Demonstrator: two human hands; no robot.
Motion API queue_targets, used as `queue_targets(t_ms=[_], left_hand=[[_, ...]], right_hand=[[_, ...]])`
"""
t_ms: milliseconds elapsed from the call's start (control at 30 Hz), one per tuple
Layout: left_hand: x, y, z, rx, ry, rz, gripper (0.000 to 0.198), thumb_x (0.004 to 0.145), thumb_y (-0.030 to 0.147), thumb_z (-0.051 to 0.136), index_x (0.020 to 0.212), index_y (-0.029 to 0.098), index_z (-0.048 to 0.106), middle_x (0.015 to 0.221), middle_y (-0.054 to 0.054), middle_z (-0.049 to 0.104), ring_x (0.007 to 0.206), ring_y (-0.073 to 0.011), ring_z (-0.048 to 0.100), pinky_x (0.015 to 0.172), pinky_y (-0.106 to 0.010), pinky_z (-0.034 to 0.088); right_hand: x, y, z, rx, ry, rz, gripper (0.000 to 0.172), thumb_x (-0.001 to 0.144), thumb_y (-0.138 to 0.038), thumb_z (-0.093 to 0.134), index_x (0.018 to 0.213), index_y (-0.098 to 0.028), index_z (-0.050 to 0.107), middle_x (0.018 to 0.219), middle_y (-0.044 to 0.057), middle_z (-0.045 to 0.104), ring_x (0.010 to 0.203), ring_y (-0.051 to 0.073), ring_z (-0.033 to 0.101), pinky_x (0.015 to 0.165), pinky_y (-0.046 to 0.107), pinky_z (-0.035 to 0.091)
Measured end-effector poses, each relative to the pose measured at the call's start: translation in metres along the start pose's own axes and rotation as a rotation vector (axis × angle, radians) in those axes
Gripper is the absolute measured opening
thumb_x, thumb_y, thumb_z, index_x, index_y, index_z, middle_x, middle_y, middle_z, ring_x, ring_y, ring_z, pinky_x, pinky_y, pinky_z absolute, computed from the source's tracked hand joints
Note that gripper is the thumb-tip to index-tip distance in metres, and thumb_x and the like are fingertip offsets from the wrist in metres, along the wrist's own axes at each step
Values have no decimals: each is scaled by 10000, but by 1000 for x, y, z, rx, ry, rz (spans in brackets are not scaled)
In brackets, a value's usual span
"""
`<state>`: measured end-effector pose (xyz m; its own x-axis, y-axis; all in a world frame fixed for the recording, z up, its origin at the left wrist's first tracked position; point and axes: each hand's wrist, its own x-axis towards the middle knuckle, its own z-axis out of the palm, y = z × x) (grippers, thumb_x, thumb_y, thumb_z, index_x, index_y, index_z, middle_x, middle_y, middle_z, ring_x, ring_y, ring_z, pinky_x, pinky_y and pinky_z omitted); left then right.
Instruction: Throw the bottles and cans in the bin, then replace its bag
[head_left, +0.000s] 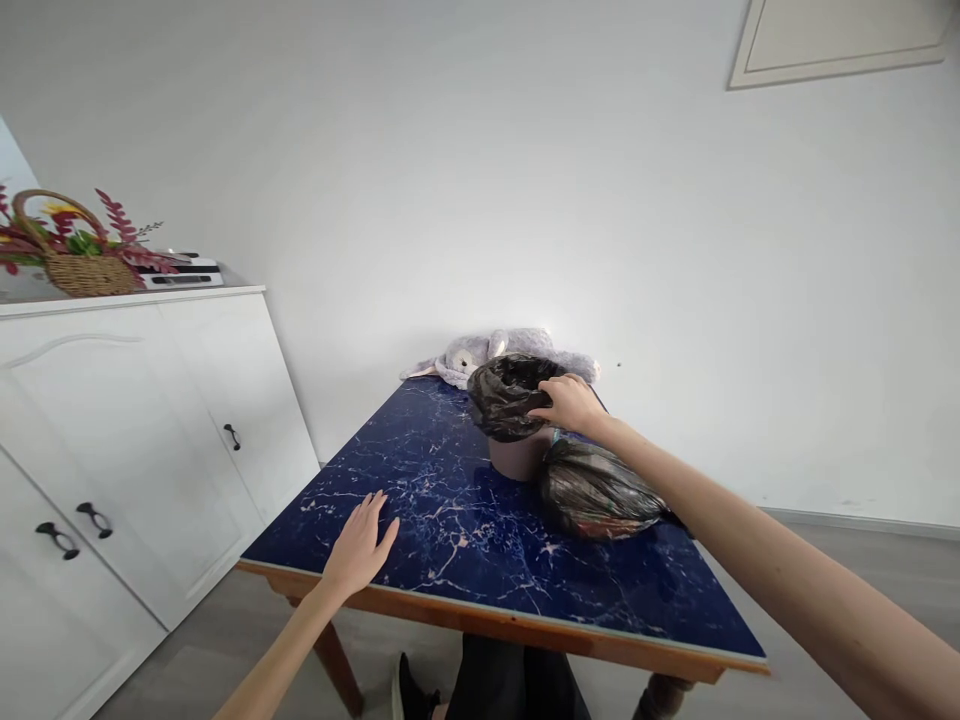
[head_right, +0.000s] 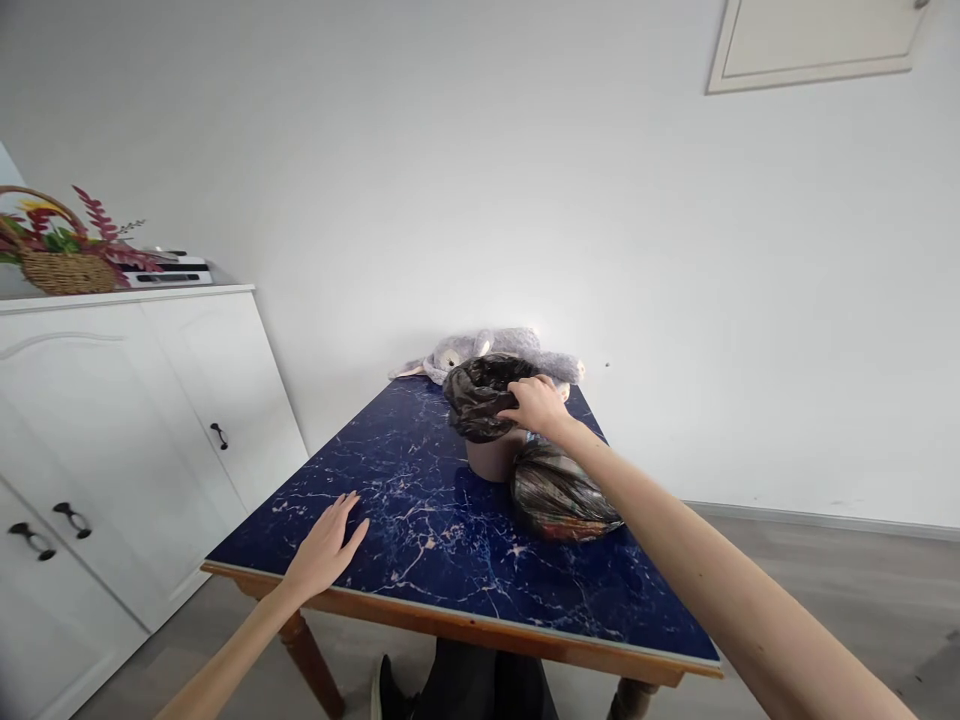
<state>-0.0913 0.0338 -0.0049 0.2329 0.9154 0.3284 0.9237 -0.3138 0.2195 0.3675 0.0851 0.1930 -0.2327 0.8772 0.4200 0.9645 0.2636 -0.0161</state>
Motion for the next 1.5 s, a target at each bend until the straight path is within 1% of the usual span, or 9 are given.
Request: queue_targets(t_ms=[333,567,733,867,967,1067,1167,1300,1500], left_hand=[[-3,6,-2,4,48,-2,650,1054,571,381,1506,129,530,1631,-181,499,1549,-370,419,1275,-565,363],[-3,6,0,-10,76,-2,621,1049,574,401,1483,156,554,1618,-164,520,1537,-371,439,1269,-565,375],[-3,6,1,5,76,-2,623,1055,571,389,1474,141,553,1614,-178,522,1541,-366,435,1266,-567,372],[-2,8,0,5,71,4,618,1052,566,395,1475,144,550,1620,-171,516,1542,-366,432,1268,-563,369],[-2,10,-2,1,69,-6,618,1047,563,396,1466,139,556,1610,-180,525,1535,-373,441,1257,-569,381],[-3,12,-3,-2,78,-12,607,1046,551,394,1459,140,560,1601,-176,537,1528,-364,454,1257,-560,384],[-3,13,-2,7,84,-19,593,1045,536,397,1451,138,563,1588,-171,553,1522,-344,465,1270,-538,368],[-2,15,-2,11,87,-22,576,1046,518,394,1438,134,569,1585,-172,555,1525,-342,459,1275,-540,356],[-1,16,-2,8,91,-22,561,1040,509,402,1416,134,585,1575,-174,566,1518,-354,465,1264,-553,366]], right_hand=[[-16,80,5,-141,-26,294,340,947,-495,716,1004,-160,702,1119,178,758,1092,346,671,937,437,431],[-32,91,9,-158,76,313,314,943,-463,662,1029,-161,686,1042,183,741,1057,371,639,970,491,413],[-52,63,10,-119,258,222,480,1024,-390,480,1414,-113,526,1401,239,608,1328,385,528,1154,539,329],[-80,30,5,-16,379,53,464,1056,-358,409,1464,-154,494,1480,195,571,1422,337,468,1254,543,247],[-106,3,3,145,376,-93,322,1055,-303,411,1274,-223,634,1321,151,668,1284,332,569,1140,520,394],[-134,-28,8,233,302,-168,274,1051,-238,403,961,-233,662,1018,109,712,982,283,637,904,423,466],[-165,-63,27,300,226,-182,320,1024,-174,375,777,-231,569,769,54,622,711,210,558,703,342,382],[-203,-101,68,423,-22,-204,259,938,-149,447,696,-233,482,691,18,605,603,173,534,606,325,253],[-224,-116,118,497,-24,-2,303,946,-129,369,665,-241,359,620,2,592,578,187,585,595,311,253]])
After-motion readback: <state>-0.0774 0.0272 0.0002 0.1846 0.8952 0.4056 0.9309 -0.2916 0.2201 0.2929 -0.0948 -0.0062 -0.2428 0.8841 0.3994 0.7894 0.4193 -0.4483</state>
